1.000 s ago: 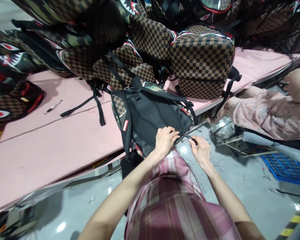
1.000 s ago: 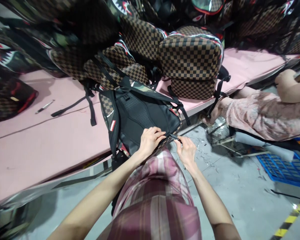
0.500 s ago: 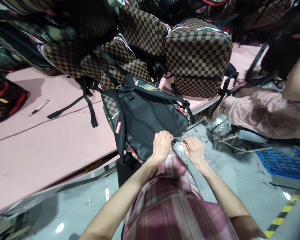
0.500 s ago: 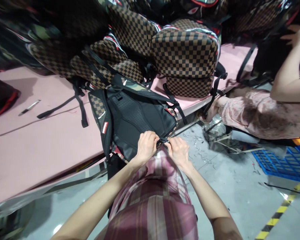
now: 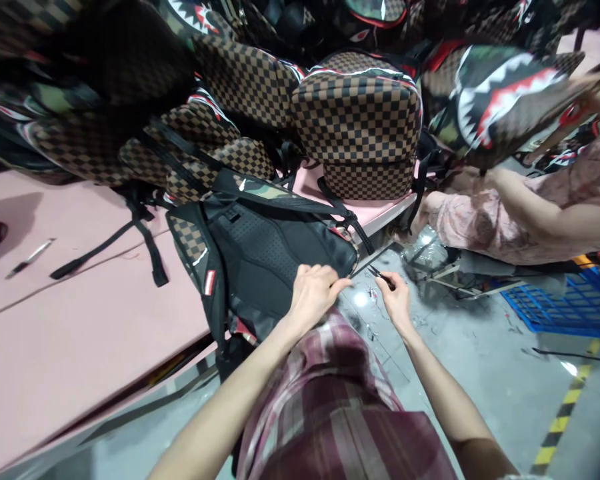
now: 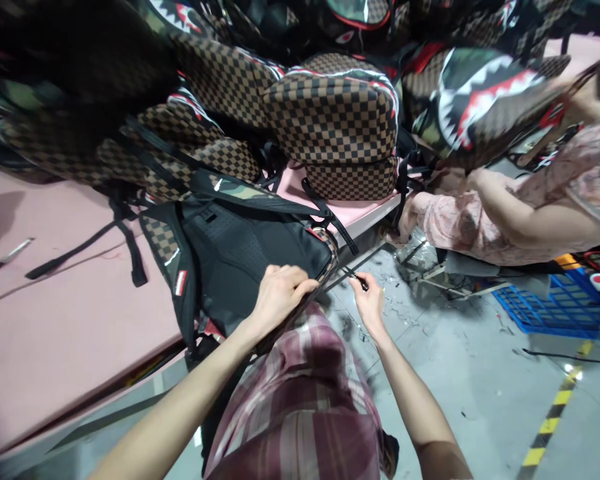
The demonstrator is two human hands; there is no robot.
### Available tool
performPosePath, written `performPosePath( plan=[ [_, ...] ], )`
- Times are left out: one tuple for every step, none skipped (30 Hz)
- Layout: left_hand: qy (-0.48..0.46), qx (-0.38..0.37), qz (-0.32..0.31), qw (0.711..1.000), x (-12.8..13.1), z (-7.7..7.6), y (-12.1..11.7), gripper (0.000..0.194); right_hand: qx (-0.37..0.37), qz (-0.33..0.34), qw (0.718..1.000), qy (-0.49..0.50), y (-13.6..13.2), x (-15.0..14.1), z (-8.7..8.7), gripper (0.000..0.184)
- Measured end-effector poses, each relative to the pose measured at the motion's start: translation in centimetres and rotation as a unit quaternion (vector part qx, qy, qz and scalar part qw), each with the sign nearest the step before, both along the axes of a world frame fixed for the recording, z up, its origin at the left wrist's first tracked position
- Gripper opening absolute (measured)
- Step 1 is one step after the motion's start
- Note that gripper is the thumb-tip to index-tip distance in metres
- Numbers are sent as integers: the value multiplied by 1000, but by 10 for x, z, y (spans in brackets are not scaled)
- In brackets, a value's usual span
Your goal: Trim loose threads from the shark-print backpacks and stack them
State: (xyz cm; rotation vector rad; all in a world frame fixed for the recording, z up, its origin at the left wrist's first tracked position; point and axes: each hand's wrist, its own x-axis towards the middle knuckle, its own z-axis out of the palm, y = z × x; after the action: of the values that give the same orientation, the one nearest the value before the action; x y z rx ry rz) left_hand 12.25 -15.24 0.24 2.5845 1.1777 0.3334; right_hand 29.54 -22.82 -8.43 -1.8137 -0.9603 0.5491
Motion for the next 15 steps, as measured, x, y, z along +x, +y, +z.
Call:
performPosePath(
  plan=[
    [4, 43, -2, 999, 12, 1, 7, 27, 2, -10, 1000, -2, 0, 5, -6, 30],
    [15, 82, -9, 996, 25, 0, 14, 23, 3, -18, 1000, -1, 0, 9, -11, 30],
    [33, 112, -25, 993, 37, -2, 20, 21, 5, -25, 1000, 0, 0, 11, -14, 30],
    [56, 133, -46, 988, 47, -5, 25, 18, 5, -29, 1000, -1, -1, 13, -16, 30],
    [78, 148, -66, 984, 55, -8, 29, 15, 6, -32, 999, -4, -2, 14, -18, 30],
    [93, 156, -84, 980, 60, -11, 31, 13, 6, -33, 999, -9, -3, 14, -18, 29],
    [98, 160, -93, 978, 62, -14, 31, 16, 8, -33, 999, -15, -4, 14, -17, 28],
    [93, 161, -89, 979, 61, -16, 31, 18, 10, -32, 999, -19, -5, 14, -16, 26],
    [80, 157, -75, 981, 59, -18, 30, 19, 14, -28, 999, -27, -4, 13, -15, 25],
    [65, 148, -55, 985, 56, -18, 29, 20, 22, -21, 999, -42, -3, 13, -13, 24],
    [50, 136, -33, 989, 52, -18, 28, 21, 34, -11, 997, -65, -1, 11, -11, 22],
    [36, 119, -13, 992, 49, -18, 27, 21, 46, 0, 994, -96, 1, 10, -9, 21],
    [24, 100, 4, 995, 47, -17, 27, 22, 59, 12, 990, -131, 4, 8, -8, 21],
    [11, 75, 20, 997, 46, -17, 28, 21, 68, 23, 983, -167, 7, 7, -6, 21],
    [-5, 47, 36, 998, 46, -16, 28, 21, 73, 33, 977, -198, 9, 5, -5, 22]
  ],
)
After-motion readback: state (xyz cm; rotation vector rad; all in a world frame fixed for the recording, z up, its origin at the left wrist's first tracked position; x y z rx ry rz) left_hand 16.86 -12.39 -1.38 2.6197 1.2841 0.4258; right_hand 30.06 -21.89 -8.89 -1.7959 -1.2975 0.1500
